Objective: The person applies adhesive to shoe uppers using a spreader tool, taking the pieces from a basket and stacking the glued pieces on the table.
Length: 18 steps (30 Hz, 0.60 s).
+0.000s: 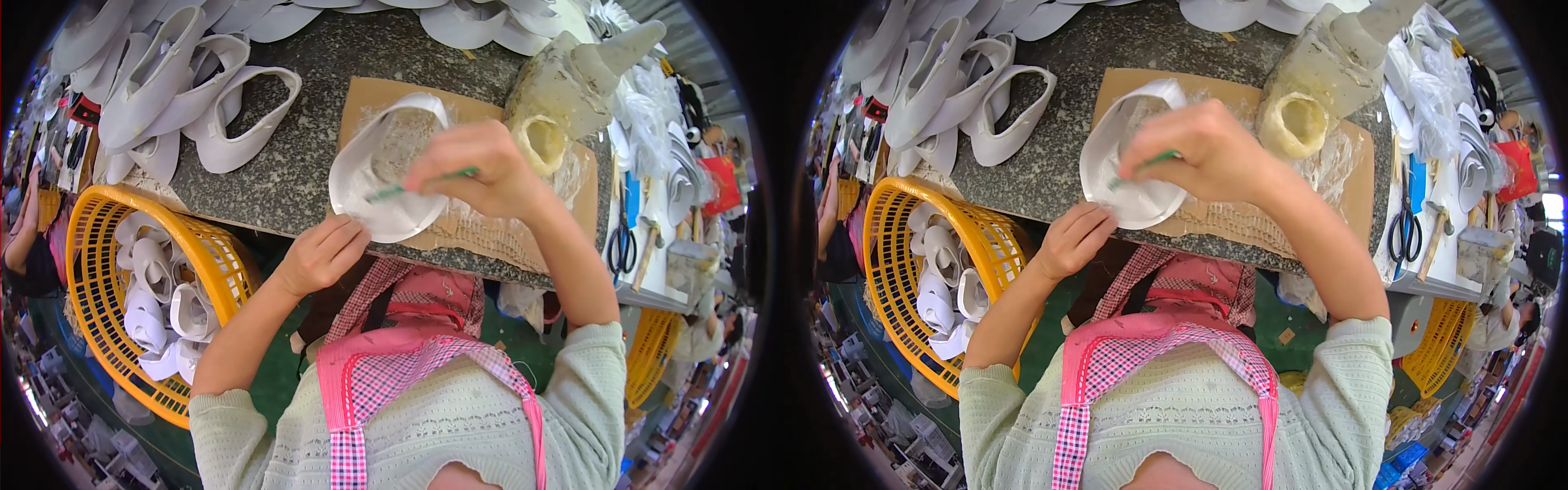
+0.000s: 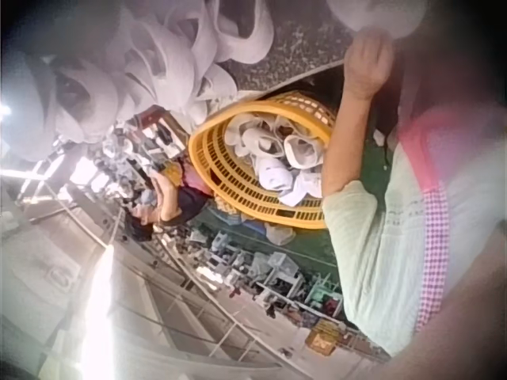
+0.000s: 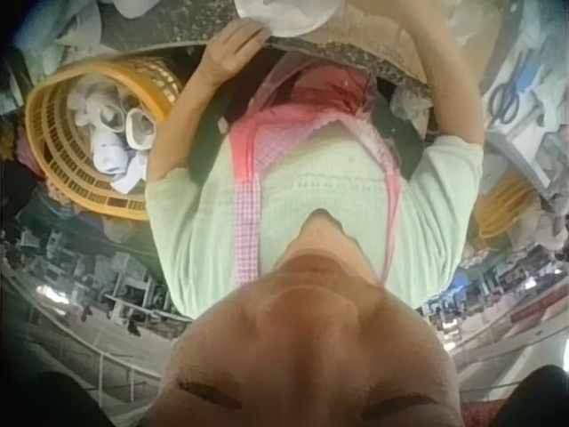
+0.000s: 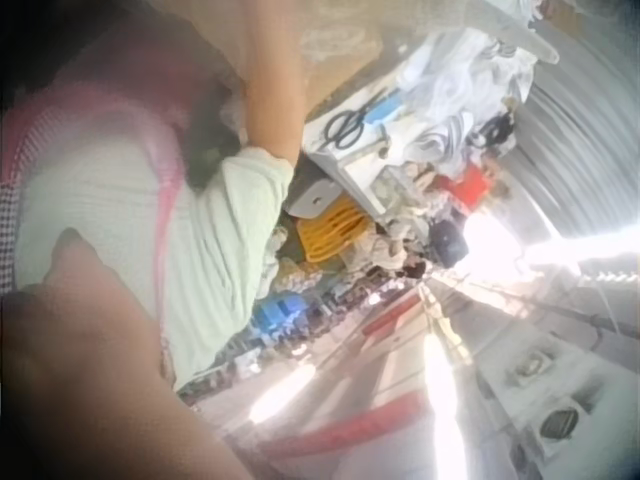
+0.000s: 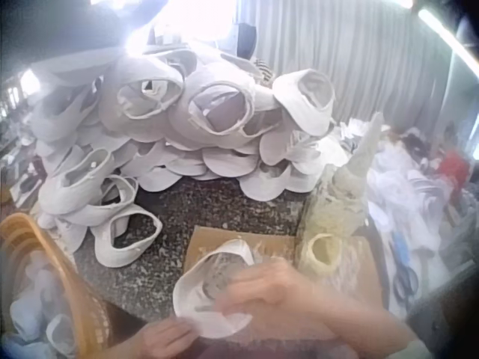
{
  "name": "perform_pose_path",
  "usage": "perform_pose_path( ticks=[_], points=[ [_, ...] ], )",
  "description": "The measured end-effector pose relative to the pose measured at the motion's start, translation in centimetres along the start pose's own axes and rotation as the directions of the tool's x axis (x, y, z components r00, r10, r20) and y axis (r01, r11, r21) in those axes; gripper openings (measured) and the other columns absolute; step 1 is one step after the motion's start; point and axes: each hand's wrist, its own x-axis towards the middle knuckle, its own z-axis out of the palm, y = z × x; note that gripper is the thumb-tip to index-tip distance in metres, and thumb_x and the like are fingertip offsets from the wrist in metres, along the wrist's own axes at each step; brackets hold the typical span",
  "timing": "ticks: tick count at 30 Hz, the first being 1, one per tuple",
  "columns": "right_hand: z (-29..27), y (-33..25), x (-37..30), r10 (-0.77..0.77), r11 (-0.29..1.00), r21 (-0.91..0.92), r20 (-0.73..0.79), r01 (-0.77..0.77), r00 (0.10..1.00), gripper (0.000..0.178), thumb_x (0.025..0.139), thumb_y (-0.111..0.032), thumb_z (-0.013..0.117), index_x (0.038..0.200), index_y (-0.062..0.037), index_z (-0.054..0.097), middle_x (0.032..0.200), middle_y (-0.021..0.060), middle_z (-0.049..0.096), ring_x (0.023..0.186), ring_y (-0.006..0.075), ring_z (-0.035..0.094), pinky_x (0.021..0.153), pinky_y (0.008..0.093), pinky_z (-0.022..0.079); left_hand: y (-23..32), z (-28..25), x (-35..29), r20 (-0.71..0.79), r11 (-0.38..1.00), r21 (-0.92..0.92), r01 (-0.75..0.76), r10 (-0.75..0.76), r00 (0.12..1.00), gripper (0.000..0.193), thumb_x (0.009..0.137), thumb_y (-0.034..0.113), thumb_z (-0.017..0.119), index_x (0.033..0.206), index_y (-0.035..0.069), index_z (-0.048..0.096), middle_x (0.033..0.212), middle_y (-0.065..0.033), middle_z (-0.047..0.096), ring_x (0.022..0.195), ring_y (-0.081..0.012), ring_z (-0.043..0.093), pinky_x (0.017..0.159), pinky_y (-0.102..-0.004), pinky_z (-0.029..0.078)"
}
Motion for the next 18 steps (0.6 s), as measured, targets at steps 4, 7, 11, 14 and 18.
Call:
perform_pose_path(
  ticks=[4, 7, 11, 14, 18],
  points=[
    [1.8, 0.7, -0.3, -0.021, 0.994, -0.108, -0.031, 0.018, 0.999, 0.012, 0.066, -0.003, 0.065, 0.078, -0.0055, 0.064, 0.069, 0.0053, 0.061, 0.062, 0.0195, 0.059, 0.054, 0.0288, 0.045, -0.1, -0.2, 0.3, 0.015, 1.000, 0.000, -0.001, 0.001, 1.000, 0.026, 0.058, 0.003, 0.059, 0.084, -0.003, 0.059, 0.084, -0.0131, 0.057, 0.076, -0.0273, 0.057, 0.064, -0.0328, 0.050],
    [0.5, -0.3, -2.2, 0.121, 0.990, 0.058, 0.115, -0.128, 0.986, 0.012, 0.068, -0.002, 0.064, 0.080, -0.0027, 0.063, 0.074, 0.0068, 0.063, 0.064, 0.0172, 0.061, 0.056, 0.0268, 0.046, 0.2, -0.3, 0.6, -0.003, 0.999, -0.018, 0.037, -0.037, 0.999, 0.025, 0.058, 0.003, 0.059, 0.083, -0.002, 0.059, 0.083, -0.0120, 0.057, 0.075, -0.0268, 0.057, 0.062, -0.0325, 0.050],
    [2.0, -0.3, -3.3, 0.236, 0.971, 0.022, -0.284, -0.240, 0.929, 0.006, 0.072, -0.006, 0.060, 0.077, -0.0047, 0.061, 0.068, 0.0064, 0.062, 0.057, 0.0158, 0.060, 0.053, 0.0256, 0.046, -0.1, -0.9, 2.4, -0.001, 0.998, 0.043, -0.047, 0.047, 0.999, 0.022, 0.059, 0.006, 0.059, 0.081, 0.001, 0.058, 0.084, -0.0096, 0.057, 0.075, -0.0235, 0.057, 0.062, -0.0296, 0.050],
    [0.5, -2.6, -3.6, 0.411, 0.910, 0.030, -0.206, -0.414, 0.888, 0.005, 0.073, -0.007, 0.060, 0.077, -0.0034, 0.061, 0.065, 0.0048, 0.062, 0.056, 0.0118, 0.059, 0.051, 0.0243, 0.046, -0.3, -1.7, 3.0, 0.018, 0.986, 0.164, -0.037, 0.034, 0.999, 0.020, 0.060, 0.006, 0.060, 0.079, 0.003, 0.058, 0.084, -0.0078, 0.056, 0.076, -0.0235, 0.057, 0.062, -0.0312, 0.049],
    [-1.7, -4.4, -5.5, 0.637, 0.611, 0.699, -0.155, -0.372, 0.755, 0.009, 0.072, -0.006, 0.061, 0.079, -0.0008, 0.059, 0.066, 0.0052, 0.060, 0.055, 0.0118, 0.059, 0.047, 0.0228, 0.045, -0.2, -2.6, 4.7, 0.016, 0.994, -0.020, 0.109, -0.109, 0.994, 0.019, 0.060, 0.002, 0.059, 0.079, 0.004, 0.059, 0.080, -0.0060, 0.058, 0.071, -0.0228, 0.059, 0.058, -0.0303, 0.049]
  ],
)
